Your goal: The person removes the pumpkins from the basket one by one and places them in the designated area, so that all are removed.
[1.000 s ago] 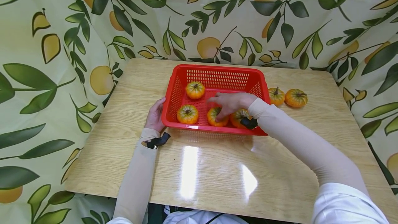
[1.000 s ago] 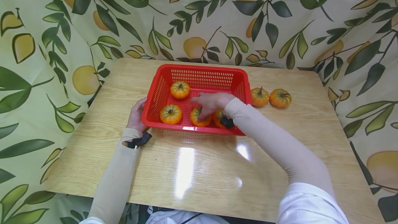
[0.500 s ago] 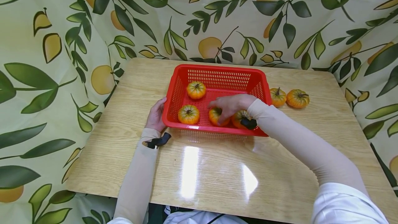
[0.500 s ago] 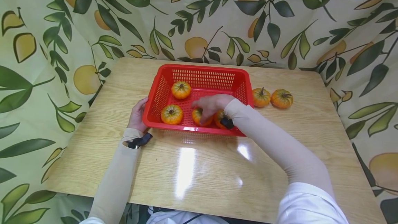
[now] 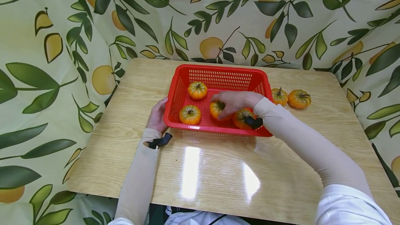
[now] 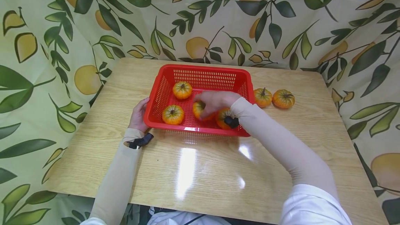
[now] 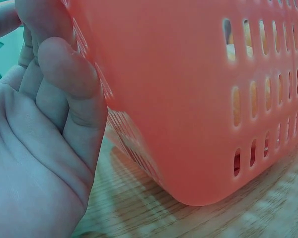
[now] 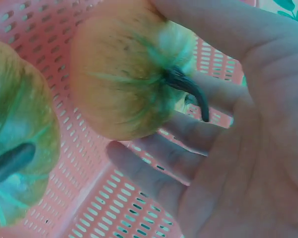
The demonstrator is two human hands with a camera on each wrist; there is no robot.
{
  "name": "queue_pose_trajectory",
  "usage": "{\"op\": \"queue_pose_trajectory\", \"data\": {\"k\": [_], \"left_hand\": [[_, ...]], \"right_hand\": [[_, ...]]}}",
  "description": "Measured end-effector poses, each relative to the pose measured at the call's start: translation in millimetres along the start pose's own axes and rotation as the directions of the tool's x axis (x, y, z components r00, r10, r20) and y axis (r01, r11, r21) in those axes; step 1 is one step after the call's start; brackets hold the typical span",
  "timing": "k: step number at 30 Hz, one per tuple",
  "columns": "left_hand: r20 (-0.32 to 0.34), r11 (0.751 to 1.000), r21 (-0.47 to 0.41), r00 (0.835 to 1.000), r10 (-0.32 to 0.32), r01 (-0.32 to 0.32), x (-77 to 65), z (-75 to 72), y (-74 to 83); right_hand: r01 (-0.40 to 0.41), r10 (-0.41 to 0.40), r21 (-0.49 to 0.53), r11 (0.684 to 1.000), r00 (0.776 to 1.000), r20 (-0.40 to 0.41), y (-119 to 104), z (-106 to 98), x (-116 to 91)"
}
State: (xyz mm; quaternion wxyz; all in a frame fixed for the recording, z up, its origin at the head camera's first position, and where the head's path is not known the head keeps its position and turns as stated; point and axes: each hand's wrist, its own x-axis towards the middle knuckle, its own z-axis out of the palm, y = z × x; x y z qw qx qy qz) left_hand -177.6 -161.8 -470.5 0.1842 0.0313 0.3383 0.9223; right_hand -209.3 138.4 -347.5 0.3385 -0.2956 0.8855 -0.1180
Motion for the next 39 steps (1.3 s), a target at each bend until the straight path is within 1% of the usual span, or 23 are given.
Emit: {"op": "queue_pose_trajectory", "data": {"k": [6, 12, 16, 21, 27, 31, 36, 39], "left_hand": [[-0.002, 1.0, 0.009, 1.0, -0.012, 0.012, -0.2, -2.1, -0.6], [0.006, 1.0, 0.013, 1.0, -0.012, 0.012, 0.2, -2.3, -0.6], [0.018, 1.0, 0.005, 1.0, -0.007, 0.007, 0.3, -1.1, -0.6], [0.03, 1.0, 0.023, 1.0, -0.006, 0.006, 0.3, -0.7, -1.2], [0.026, 1.0, 0.023, 1.0, -0.009, 0.008, 0.0, -1.5, -1.5], [0.023, 1.0, 0.015, 1.0, -0.007, 0.007, -0.1, -1.8, -1.6], [0.014, 1.0, 0.019, 1.0, -0.004, 0.003, -0.7, -1.0, -1.8], [0.017, 1.0, 0.015, 1.0, -0.008, 0.008, -0.3, -1.5, -1.6]], "right_hand": [[0.001, 0.003, 0.038, 0.999, 0.994, -0.108, 5.1, -2.2, -5.4], [0.038, -0.02, 0.076, 0.996, 0.976, -0.218, 9.7, -7.5, -12.6], [0.032, -0.004, 0.105, 0.994, 0.966, -0.26, 12.6, -10.7, -17.4], [0.036, 0.008, 0.143, 0.989, 0.955, -0.297, 16.9, -12.4, -21.1], [0.059, 0.015, 0.189, 0.98, 0.929, -0.369, 20.4, -11.5, -23.1], [0.059, 0.031, 0.204, 0.977, 0.91, -0.413, 23.1, -12.2, -26.4], [0.051, 0.04, 0.18, 0.982, 0.884, -0.466, 25.9, -13.4, -31.3], [0.045, 0.052, 0.183, 0.982, 0.868, -0.493, 26.6, -14.1, -34.6]]}}
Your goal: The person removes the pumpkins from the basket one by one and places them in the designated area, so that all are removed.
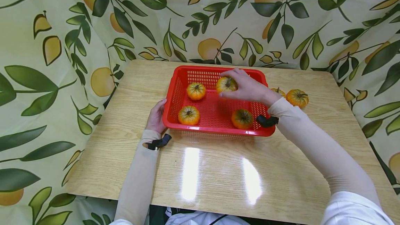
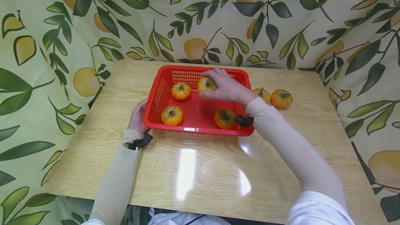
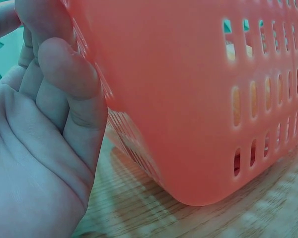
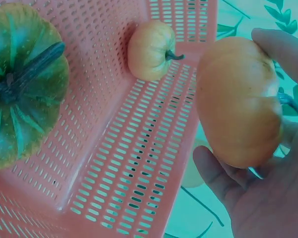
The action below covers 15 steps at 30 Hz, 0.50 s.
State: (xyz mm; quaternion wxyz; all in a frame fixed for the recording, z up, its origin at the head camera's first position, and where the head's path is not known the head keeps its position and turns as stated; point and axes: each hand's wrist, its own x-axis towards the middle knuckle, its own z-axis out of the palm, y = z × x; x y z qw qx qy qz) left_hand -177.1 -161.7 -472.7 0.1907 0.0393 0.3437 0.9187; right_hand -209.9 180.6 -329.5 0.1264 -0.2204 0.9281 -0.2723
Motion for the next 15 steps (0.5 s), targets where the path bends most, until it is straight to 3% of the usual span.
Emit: {"op": "queue_pose_trajectory", "data": {"k": [9, 15], "left_hand": [[-0.018, 1.0, 0.031, 1.0, -0.001, 0.001, -1.4, 1.7, 0.3], [0.002, 1.0, -0.007, 1.0, -0.003, 0.003, -1.6, 2.3, 1.0]], "right_hand": [[-0.014, 0.019, 0.078, 0.997, 0.998, -0.064, 8.9, -6.5, -6.4], [-0.003, 0.014, 0.117, 0.993, 0.995, -0.094, 16.4, -11.7, -11.9]]}}
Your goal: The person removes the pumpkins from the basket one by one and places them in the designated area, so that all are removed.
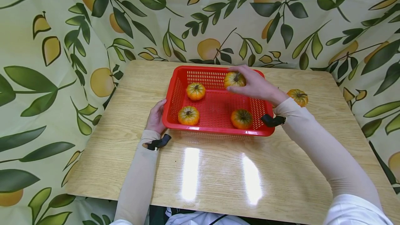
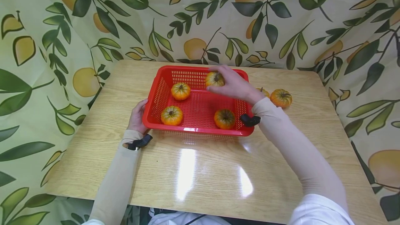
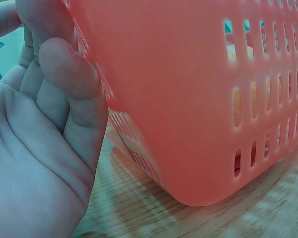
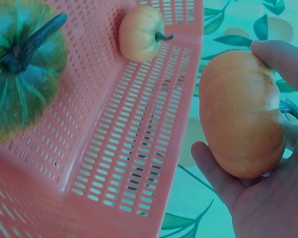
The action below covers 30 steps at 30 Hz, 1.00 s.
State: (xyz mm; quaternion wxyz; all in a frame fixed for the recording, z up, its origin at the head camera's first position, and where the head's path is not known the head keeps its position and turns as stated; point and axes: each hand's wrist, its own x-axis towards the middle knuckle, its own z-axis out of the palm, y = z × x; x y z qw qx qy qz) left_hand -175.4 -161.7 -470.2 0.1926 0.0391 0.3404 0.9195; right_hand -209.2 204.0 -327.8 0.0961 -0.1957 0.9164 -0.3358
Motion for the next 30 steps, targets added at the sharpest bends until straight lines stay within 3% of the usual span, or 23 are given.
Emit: {"op": "queue_pose_trajectory", "data": {"k": [5, 23, 30], "left_hand": [[0.009, 1.0, -0.012, 1.0, 0.0, 0.0, 0.7, -1.4, -0.3], [-0.006, 1.0, -0.001, 1.0, 0.003, -0.003, 1.5, -3.3, -1.3], [0.0, 1.0, 0.001, 1.0, 0.001, -0.001, 2.4, -3.7, -1.3]], "right_hand": [[-0.009, 0.01, 0.01, 1.0, 1.0, -0.02, 4.0, -7.3, -4.5], [-0.157, 0.167, 0.127, 0.979, 0.984, -0.069, 19.7, -32.2, -26.4], [-0.168, 0.181, 0.142, 0.976, 0.98, -0.087, 31.9, -41.6, -35.3]]}}
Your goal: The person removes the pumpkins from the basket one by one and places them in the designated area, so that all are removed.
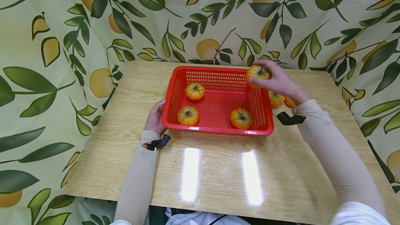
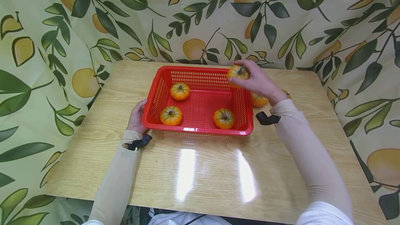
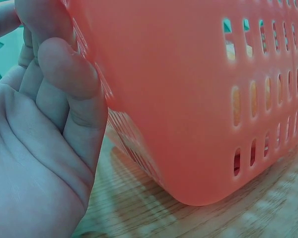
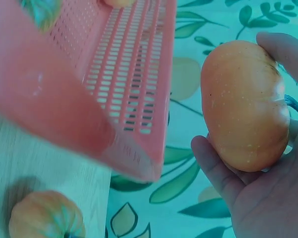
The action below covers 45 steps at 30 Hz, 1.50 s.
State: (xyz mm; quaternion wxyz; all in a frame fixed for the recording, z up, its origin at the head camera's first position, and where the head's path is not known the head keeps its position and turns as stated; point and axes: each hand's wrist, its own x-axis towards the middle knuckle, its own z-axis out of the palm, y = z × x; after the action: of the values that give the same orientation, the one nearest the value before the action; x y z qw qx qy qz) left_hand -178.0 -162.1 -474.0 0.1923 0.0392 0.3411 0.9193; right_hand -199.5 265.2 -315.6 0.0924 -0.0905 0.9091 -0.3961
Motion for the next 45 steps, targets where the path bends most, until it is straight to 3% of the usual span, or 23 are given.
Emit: {"op": "queue_pose_trajectory", "data": {"k": [17, 35, 45], "left_hand": [[-0.009, 1.0, 0.014, 1.0, 0.002, -0.002, -1.0, 2.3, 0.4], [-0.015, 1.0, -0.006, 1.0, -0.001, 0.001, -1.2, 1.4, 0.1], [-0.009, 1.0, -0.009, 1.0, -0.007, 0.006, -0.9, 0.6, 0.1]], "right_hand": [[-0.093, 0.093, 0.016, 0.996, 0.995, -0.028, 28.7, -22.4, -11.8], [-0.081, 0.082, 0.014, 0.997, 0.986, -0.147, 58.5, -41.7, -24.5], [-0.153, 0.153, 0.016, 0.988, 0.971, -0.186, 73.9, -57.5, -33.6]]}}
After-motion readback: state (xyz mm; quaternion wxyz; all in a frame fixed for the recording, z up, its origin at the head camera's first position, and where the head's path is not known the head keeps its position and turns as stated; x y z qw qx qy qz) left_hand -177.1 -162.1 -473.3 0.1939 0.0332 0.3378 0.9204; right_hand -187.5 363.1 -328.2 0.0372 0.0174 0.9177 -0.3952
